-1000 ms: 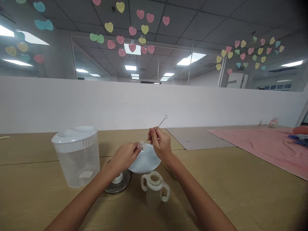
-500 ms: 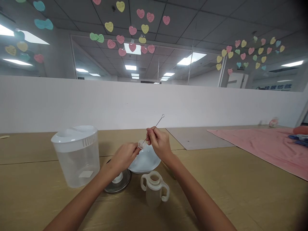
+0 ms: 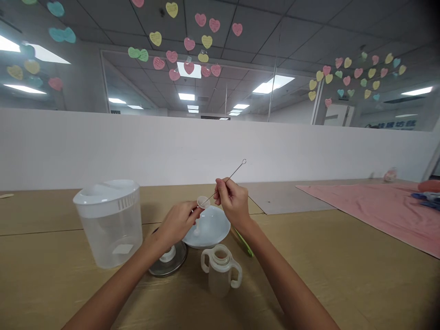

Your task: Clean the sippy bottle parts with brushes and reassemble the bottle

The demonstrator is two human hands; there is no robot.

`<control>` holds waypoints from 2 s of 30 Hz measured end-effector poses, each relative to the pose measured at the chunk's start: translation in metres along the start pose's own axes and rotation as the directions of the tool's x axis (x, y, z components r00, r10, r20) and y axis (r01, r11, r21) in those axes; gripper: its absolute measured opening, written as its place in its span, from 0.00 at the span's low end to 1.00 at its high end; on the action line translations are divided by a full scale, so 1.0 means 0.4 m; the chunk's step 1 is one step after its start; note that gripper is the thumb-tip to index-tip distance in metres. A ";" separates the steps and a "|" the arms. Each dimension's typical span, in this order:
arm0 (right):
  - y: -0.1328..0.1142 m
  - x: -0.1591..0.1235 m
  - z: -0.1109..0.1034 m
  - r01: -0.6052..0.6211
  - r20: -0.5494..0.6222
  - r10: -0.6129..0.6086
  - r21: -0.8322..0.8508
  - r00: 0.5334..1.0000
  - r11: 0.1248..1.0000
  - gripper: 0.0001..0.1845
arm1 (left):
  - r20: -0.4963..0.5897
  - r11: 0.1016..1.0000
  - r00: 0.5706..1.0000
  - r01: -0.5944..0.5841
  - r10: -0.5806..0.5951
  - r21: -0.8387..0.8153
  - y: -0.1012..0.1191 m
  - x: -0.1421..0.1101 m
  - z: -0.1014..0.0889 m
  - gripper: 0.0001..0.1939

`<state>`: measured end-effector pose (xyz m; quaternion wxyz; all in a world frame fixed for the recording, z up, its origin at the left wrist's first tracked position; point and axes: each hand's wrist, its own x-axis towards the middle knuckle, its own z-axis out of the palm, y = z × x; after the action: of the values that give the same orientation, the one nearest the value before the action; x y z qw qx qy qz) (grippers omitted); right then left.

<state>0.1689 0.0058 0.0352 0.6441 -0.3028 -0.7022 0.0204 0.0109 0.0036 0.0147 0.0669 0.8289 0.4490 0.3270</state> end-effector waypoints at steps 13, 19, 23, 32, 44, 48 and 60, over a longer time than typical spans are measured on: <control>0.010 0.010 -0.001 -0.155 0.439 0.106 0.078 0.892 0.985 0.11 | -0.008 0.999 1.000 -0.029 0.030 0.042 -0.011 0.002 -0.005 0.22; 0.005 0.013 -0.010 -0.179 0.490 0.107 0.103 0.865 0.978 0.11 | -0.007 0.997 1.000 -0.007 0.008 0.082 -0.011 0.003 -0.007 0.22; 0.013 0.008 0.000 -0.144 0.416 0.101 0.074 0.904 0.987 0.11 | -0.015 0.987 1.000 -0.008 0.010 0.158 -0.018 0.004 -0.004 0.19; 0.005 0.011 -0.008 -0.155 0.476 0.121 0.032 0.871 0.987 0.13 | -0.062 0.973 0.992 -0.091 0.106 0.211 -0.025 0.004 -0.003 0.17; 0.014 -0.003 0.013 -0.058 0.441 0.031 0.049 0.897 0.997 0.12 | -0.103 0.973 0.986 -0.106 0.129 0.205 -0.034 0.006 -0.004 0.16; 0.022 0.001 0.012 -0.216 0.417 0.163 0.083 0.894 0.973 0.14 | -0.077 0.970 0.989 -0.108 0.128 0.218 -0.035 0.011 -0.010 0.15; 0.020 0.008 0.012 -0.386 0.333 0.296 0.250 0.895 0.888 0.15 | -0.071 0.973 0.988 -0.119 0.136 0.198 -0.024 0.010 -0.012 0.17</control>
<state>0.1678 0.0157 0.0339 0.5611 -0.3116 -0.7108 0.2876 0.0028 0.0117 0.0166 -0.0538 0.8441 0.4267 0.3203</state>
